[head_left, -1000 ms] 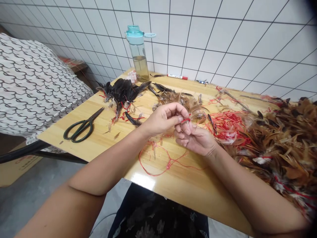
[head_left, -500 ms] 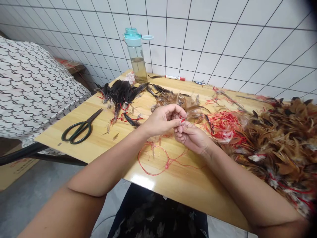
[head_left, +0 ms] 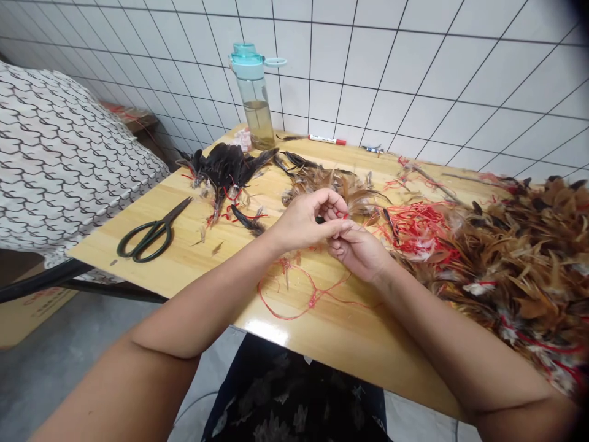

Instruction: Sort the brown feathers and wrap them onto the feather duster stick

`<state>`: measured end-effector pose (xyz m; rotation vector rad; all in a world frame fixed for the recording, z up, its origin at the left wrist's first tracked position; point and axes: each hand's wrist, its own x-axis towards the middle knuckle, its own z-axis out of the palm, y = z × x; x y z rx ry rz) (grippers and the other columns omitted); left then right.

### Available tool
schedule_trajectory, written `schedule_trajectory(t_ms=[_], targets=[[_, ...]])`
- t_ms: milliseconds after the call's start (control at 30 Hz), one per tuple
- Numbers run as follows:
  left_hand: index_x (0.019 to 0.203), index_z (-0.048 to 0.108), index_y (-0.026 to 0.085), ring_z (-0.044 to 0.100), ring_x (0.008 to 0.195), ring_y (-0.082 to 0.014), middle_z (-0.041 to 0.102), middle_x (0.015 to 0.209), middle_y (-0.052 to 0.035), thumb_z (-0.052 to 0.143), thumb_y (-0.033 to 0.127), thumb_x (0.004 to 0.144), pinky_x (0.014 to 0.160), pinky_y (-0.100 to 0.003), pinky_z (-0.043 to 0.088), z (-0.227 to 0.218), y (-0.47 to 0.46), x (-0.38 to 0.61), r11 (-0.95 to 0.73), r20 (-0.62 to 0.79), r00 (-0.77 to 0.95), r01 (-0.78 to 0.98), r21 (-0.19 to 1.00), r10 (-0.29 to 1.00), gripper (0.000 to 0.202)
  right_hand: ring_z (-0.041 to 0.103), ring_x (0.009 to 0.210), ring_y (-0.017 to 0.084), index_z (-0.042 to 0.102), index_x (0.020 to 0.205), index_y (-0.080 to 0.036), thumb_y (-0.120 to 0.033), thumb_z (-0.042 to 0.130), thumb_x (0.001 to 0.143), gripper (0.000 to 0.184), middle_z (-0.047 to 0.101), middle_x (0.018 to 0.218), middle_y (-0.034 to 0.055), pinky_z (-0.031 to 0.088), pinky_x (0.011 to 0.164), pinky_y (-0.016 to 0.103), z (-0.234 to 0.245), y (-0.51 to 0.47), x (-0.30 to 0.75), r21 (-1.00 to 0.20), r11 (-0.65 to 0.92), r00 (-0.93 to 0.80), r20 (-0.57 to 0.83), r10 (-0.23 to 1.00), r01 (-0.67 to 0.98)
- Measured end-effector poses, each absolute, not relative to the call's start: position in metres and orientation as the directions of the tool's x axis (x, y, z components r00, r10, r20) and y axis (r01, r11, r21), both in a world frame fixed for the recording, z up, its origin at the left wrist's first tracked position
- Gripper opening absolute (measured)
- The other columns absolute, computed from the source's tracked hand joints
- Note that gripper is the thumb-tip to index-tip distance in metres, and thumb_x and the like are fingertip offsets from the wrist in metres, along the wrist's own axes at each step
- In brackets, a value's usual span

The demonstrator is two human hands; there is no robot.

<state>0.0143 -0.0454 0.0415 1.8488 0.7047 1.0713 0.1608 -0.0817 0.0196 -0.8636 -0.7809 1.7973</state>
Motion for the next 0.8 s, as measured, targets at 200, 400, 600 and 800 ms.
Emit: schedule_trajectory(t_ms=[200, 400, 600, 800], targets=[[0.086, 0.059, 0.014, 0.057, 0.064, -0.0077, 0.061, 0.074, 0.0002, 0.066, 0.021, 0.08, 0.063, -0.021, 0.048, 0.037, -0.045, 0.018, -0.475, 0.395, 0.448, 0.076, 0.877, 0.802, 0.012, 0.036, 0.05, 0.004, 0.053, 0.064, -0.017, -0.027, 0.071, 0.068, 0.021, 0.05, 0.06, -0.0043, 0.022, 0.047, 0.019, 0.014, -0.082, 0.158, -0.883, -0.243, -0.213, -0.168, 0.963, -0.402], [0.084, 0.06, 0.014, 0.057, 0.067, -0.008, 0.063, 0.077, 0.0001, 0.068, 0.018, 0.077, 0.065, -0.021, 0.047, 0.036, -0.048, 0.021, -0.498, 0.412, 0.403, 0.135, 0.856, 0.817, 0.011, 0.037, 0.05, 0.006, 0.052, 0.065, -0.018, -0.031, 0.068, 0.068, 0.021, 0.05, 0.057, -0.0046, 0.024, 0.049, 0.022, 0.009, -0.082, 0.156, -0.939, -0.19, -0.123, -0.161, 0.979, -0.285], [0.085, 0.059, 0.015, 0.057, 0.066, -0.0082, 0.063, 0.077, 0.0009, 0.071, 0.021, 0.075, 0.065, -0.021, 0.048, 0.032, -0.05, 0.024, -0.516, 0.426, 0.382, 0.175, 0.838, 0.82, 0.017, 0.032, 0.05, 0.007, 0.044, 0.059, -0.021, -0.027, 0.06, 0.065, 0.019, 0.04, 0.05, -0.0068, 0.022, 0.05, 0.024, 0.004, -0.08, 0.154, -0.98, -0.095, -0.019, -0.093, 0.995, -0.175], [0.084, 0.057, 0.016, 0.055, 0.067, -0.0082, 0.061, 0.078, 0.0014, 0.072, 0.021, 0.072, 0.065, -0.022, 0.047, 0.03, -0.053, 0.029, -0.523, 0.443, 0.339, 0.197, 0.829, 0.83, 0.02, 0.033, 0.054, 0.01, 0.043, 0.059, -0.022, -0.027, 0.057, 0.066, 0.016, 0.037, 0.052, -0.0059, 0.027, 0.053, 0.025, -0.002, -0.08, 0.155, -0.997, 0.006, 0.026, 0.004, 1.0, -0.077]])
